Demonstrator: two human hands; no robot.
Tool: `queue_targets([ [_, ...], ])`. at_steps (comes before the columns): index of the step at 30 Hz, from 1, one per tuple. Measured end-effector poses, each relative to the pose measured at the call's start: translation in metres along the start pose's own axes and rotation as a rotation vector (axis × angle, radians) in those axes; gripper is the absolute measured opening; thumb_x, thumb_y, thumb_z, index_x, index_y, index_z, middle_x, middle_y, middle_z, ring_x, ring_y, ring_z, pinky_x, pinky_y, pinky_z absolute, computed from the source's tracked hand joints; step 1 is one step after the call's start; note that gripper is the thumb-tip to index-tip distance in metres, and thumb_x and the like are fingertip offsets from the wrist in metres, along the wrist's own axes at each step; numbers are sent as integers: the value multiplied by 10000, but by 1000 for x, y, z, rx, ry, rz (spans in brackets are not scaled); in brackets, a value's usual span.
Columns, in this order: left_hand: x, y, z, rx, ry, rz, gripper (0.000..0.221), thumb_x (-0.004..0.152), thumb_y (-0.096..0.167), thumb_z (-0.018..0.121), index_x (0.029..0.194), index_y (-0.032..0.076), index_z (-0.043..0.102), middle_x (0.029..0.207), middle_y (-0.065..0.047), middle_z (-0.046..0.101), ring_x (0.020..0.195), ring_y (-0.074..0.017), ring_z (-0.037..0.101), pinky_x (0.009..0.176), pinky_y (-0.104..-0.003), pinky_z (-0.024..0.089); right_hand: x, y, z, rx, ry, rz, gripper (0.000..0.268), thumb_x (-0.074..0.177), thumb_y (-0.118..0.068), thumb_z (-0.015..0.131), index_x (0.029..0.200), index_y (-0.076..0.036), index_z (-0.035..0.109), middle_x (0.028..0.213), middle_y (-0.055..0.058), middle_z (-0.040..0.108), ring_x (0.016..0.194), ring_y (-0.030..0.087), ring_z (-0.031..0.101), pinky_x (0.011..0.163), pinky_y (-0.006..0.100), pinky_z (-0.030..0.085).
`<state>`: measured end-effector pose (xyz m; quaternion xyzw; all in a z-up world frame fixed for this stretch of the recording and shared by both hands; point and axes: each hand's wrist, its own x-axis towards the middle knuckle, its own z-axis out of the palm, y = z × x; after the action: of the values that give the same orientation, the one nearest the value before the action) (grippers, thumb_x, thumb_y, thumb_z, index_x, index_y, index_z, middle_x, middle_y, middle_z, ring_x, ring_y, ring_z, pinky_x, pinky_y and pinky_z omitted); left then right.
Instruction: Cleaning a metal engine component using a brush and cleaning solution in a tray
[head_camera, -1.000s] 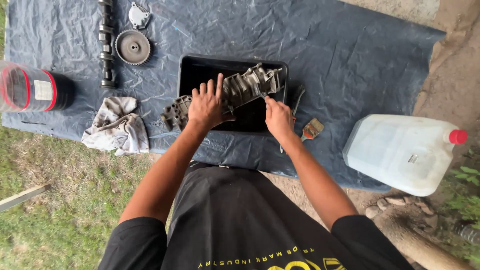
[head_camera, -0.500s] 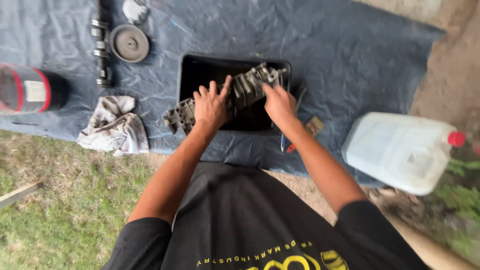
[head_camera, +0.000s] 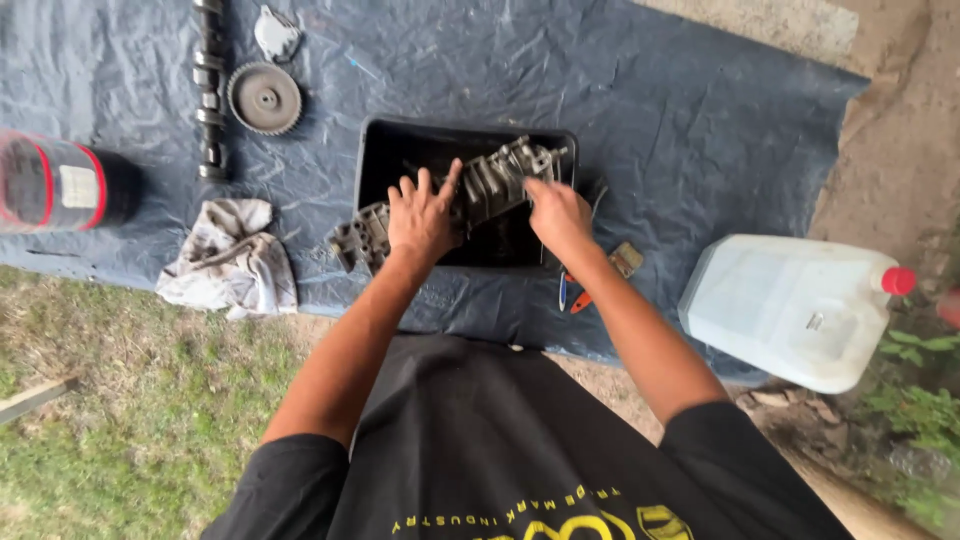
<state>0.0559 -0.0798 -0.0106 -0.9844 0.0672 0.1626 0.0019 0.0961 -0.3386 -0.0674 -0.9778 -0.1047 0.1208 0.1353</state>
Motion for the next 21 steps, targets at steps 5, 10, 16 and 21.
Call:
queue_targets([
  [5,-7,7,-3,8,1,0,1254,683,675,816,1671,305,139,1272,-129,499,1084,-351,526,940,-501,411,-3,-32,-31,54,-50,43,307,962,-161,539,1221,-192,702,931,187,694,850,513,685,761,619,557],
  [10,1,5,4,16,25,-20,1284,656,707,815,1670,313,132,1250,-120,501,1066,-351,528,921,-499,413,0,-4,-21,-102,-52,-5,240,964,-270,533,1127,-302,705,889,64,697,817,406,730,753,530,586],
  [16,-6,4,6,40,110,19,1229,676,713,801,1658,271,210,1162,-119,496,989,-343,523,866,-500,416,20,-48,-43,2,-84,-45,322,997,-315,501,1226,-245,715,1039,142,762,997,450,712,868,584,560],
  [21,-7,8,10,41,111,-9,1244,657,739,795,1660,299,203,1180,-102,503,1006,-329,533,875,-484,415,-11,-35,-34,142,-129,-4,310,1020,-285,539,1258,-210,723,1131,114,762,1085,369,708,927,512,568],
])
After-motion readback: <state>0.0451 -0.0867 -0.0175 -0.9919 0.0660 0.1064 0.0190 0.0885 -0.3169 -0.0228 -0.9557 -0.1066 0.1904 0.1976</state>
